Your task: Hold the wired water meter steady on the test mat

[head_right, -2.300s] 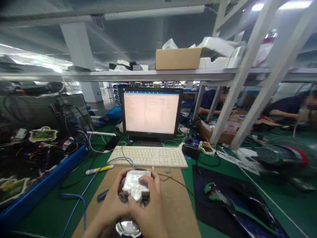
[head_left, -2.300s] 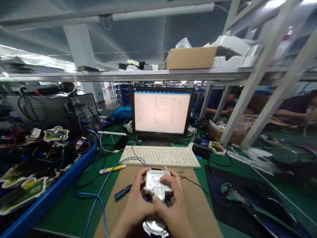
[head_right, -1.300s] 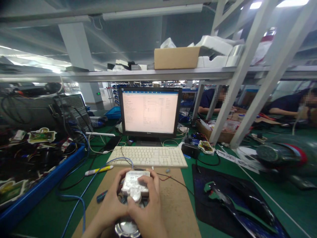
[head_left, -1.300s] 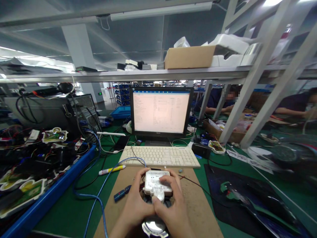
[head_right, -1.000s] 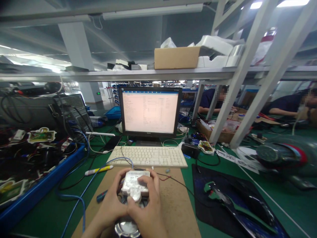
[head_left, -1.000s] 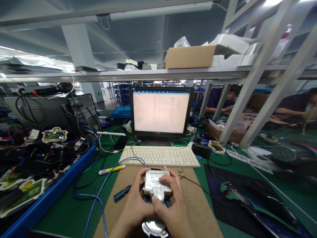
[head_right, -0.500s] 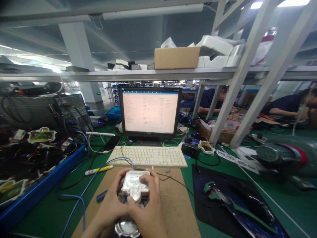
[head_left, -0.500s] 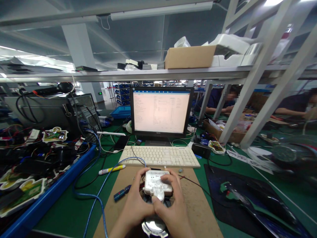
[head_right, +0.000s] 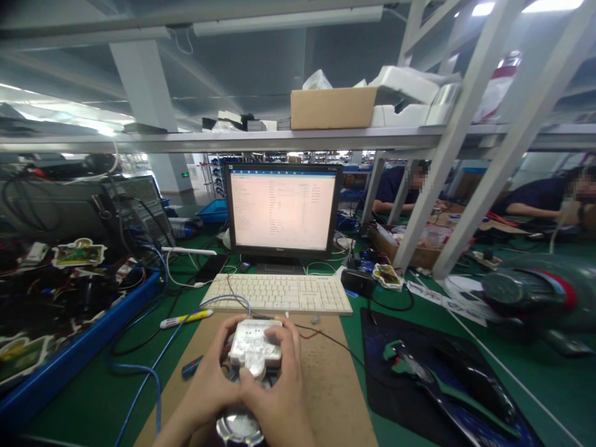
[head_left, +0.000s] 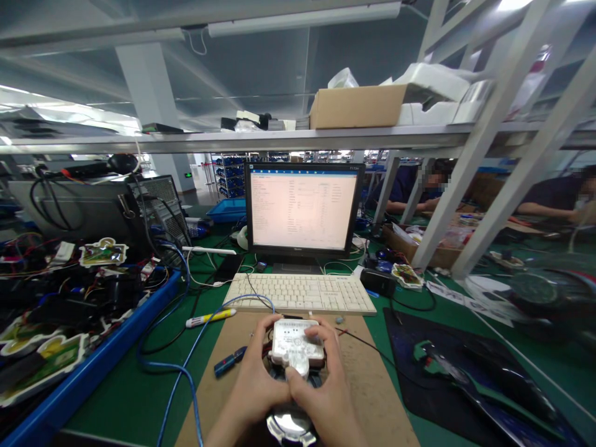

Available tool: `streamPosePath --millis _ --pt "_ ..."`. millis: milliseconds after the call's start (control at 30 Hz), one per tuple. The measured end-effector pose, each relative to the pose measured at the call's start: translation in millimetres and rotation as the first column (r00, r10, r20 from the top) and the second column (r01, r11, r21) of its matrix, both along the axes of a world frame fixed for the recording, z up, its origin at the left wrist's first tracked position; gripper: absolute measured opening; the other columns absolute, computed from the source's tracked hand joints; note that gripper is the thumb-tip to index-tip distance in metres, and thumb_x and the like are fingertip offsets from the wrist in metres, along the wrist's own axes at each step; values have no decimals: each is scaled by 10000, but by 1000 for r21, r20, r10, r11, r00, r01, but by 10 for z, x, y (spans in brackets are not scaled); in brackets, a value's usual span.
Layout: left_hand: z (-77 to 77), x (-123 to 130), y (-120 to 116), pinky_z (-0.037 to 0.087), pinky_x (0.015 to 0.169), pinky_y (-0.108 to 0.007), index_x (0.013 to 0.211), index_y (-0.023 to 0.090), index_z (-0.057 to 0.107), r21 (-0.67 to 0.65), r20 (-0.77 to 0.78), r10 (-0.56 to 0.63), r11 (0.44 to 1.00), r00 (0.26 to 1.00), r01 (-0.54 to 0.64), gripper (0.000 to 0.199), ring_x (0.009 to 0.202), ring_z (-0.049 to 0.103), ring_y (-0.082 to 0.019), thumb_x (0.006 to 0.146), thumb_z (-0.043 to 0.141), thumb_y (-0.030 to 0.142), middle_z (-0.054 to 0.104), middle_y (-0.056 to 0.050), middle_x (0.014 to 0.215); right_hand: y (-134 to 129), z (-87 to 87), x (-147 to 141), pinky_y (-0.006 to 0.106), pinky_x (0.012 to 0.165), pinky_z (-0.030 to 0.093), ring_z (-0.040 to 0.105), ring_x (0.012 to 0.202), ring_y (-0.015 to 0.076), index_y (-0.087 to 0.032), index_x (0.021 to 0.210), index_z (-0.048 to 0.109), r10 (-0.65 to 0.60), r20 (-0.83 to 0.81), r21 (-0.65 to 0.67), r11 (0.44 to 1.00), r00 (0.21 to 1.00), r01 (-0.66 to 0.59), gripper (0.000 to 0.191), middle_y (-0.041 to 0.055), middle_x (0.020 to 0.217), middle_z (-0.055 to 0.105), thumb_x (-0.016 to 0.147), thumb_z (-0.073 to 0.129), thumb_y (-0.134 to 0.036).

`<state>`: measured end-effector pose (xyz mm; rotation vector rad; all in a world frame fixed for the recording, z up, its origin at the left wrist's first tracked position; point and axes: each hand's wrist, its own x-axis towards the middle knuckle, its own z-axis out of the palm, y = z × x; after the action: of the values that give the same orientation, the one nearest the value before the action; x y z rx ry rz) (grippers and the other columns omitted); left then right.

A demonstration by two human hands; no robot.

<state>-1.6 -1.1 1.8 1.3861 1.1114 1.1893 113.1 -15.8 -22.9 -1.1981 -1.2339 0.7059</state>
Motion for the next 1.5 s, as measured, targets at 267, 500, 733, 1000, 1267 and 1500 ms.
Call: streamPosePath --millis 267,500,733,1000,1267,1500 --pt "11 14 -3 468 867 -317 1187 200 365 -3 9 19 1000 1000 -19 777 1050 561 -255 475 659 100 557 -80 1164 9 -17 -4 350 960 400 451 1170 247 -221 1016 517 -34 10 12 999 999 34 430 72 1294 413 590 564 -191" --pt "-4 14 0 465 864 -302 1188 200 377 -2 1 34 999 999 -34 783 1020 570 -237 470 673 105 562 -68 1158 5 -4 -3 356 964 399 446 1182 245 -227 1006 531 -17 -1 29 999 1000 18 415 69 1304 397 595 559 -178" --pt "-20 9 1 460 880 -303 1186 200 384 21 19 21 1000 1000 -22 767 1008 573 -225 483 684 130 563 -62 1138 7 -2 7 324 932 426 461 1176 232 -224 1005 545 6 17 36 999 1000 -7 389 70 1307 385 617 556 -198" --pt "-13 10 -2 468 871 -298 1186 204 393 14 4 34 999 999 -34 772 1009 574 -228 476 685 136 569 -65 1149 3 0 14 316 927 439 452 1195 231 -225 1009 548 4 46 26 1000 999 -5 388 69 1303 391 621 551 -201" --pt "-2 7 -5 462 857 -282 1180 210 378 7 34 16 1000 999 -16 780 987 580 -213 470 680 101 563 -47 1113 -3 28 6 319 933 428 459 1174 230 -229 985 555 -6 32 22 1000 999 5 372 58 1280 392 613 545 -205" --pt "-9 8 1 462 849 -279 1184 209 372 0 29 15 1000 999 -15 774 981 580 -211 477 667 100 566 -45 1116 -2 54 13 314 939 412 439 1187 221 -233 980 553 16 34 14 1000 999 -17 355 52 1284 370 625 539 -220"
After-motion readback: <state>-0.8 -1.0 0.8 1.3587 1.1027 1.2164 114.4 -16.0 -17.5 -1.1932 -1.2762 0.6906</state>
